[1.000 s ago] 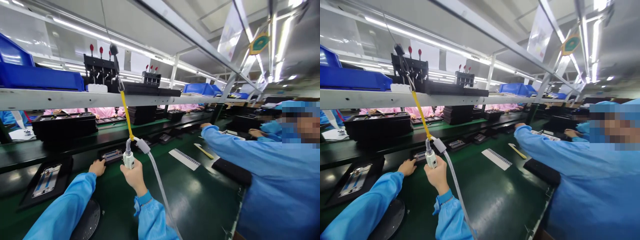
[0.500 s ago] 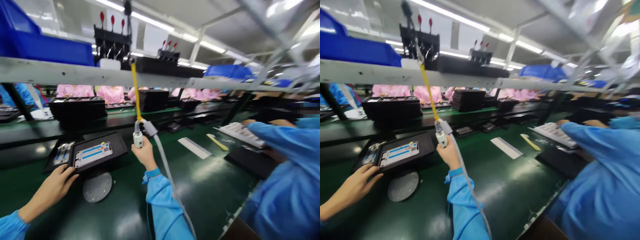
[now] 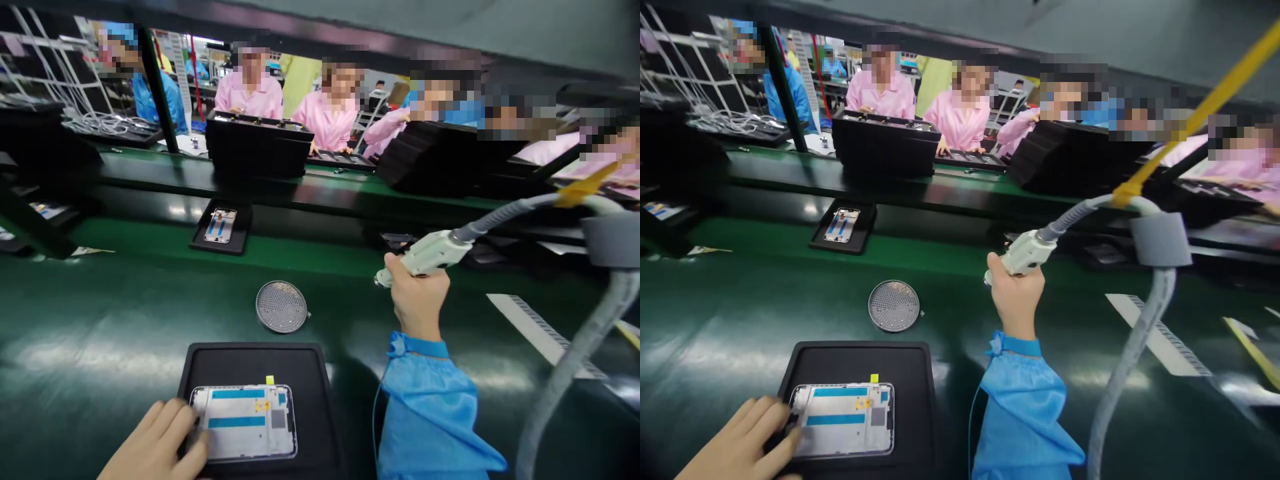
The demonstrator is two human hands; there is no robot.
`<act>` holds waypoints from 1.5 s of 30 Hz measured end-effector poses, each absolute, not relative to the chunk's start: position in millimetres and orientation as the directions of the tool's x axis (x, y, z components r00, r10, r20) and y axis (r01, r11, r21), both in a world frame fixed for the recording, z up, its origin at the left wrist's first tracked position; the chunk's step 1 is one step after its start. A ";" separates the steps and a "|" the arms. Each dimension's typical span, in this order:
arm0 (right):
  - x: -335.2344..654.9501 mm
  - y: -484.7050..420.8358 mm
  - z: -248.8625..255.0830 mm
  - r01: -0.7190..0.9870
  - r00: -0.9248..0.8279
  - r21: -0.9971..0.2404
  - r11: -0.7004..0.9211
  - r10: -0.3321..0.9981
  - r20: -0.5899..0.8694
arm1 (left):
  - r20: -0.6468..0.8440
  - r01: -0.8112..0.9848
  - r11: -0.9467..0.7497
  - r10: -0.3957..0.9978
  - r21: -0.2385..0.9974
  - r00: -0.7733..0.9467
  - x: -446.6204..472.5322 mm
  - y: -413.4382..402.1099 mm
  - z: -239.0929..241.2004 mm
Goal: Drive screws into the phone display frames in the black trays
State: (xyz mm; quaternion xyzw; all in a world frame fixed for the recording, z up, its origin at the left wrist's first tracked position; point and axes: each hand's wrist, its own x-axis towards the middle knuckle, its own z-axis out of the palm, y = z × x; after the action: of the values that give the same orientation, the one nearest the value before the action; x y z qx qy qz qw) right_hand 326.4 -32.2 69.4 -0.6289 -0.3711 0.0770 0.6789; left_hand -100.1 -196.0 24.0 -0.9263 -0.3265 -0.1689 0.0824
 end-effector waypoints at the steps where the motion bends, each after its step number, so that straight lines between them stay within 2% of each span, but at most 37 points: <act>1: 322.0 -32.0 69.9 0.341 0.701 -0.914 0.218 0.589 0.402 | 0.346 0.602 -0.799 0.562 -0.010 0.751 -90.2 -189.1 29.3; 8: 266.0 -40.6 87.0 0.111 0.619 -0.925 0.363 0.703 0.350 | 0.168 0.396 -0.916 0.383 -0.056 0.908 -55.1 -150.9 46.8; 14: 216.8 -55.5 82.4 -0.006 0.479 -0.962 0.273 0.845 0.237 | 0.069 0.318 -0.947 0.320 0.039 0.945 -37.4 -132.7 42.9; 19: 189.7 -62.1 77.0 -0.122 0.346 -0.966 0.228 0.922 0.174 | 0.109 0.254 -0.955 0.271 0.151 0.956 -34.6 -119.7 36.1; 22: 177.2 -62.8 75.9 -0.097 0.305 -0.978 0.186 0.941 0.149 | 0.163 0.250 -0.944 0.286 0.214 0.944 -36.4 -115.5 32.2; 28: 165.8 -61.7 64.1 0.002 0.269 -0.981 0.192 0.945 0.185 | 0.229 0.268 -0.933 0.323 0.239 0.918 -34.1 -113.9 34.0; 40: 161.6 -60.9 59.8 0.045 0.325 -0.992 0.121 0.937 0.129 | 0.179 0.261 -0.909 0.331 0.326 0.927 -33.5 -117.4 29.6; 45: 161.0 -59.6 59.3 0.037 0.324 -0.991 0.131 0.936 0.136 | 0.182 0.253 -0.911 0.323 0.326 0.929 -34.6 -118.8 27.8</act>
State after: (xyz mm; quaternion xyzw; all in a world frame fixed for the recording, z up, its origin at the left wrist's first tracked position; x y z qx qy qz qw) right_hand 161.0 -59.6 59.3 -0.5445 -0.4470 0.3718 0.6046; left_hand -34.6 -118.8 27.8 -0.9705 -0.1484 -0.1167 -0.1501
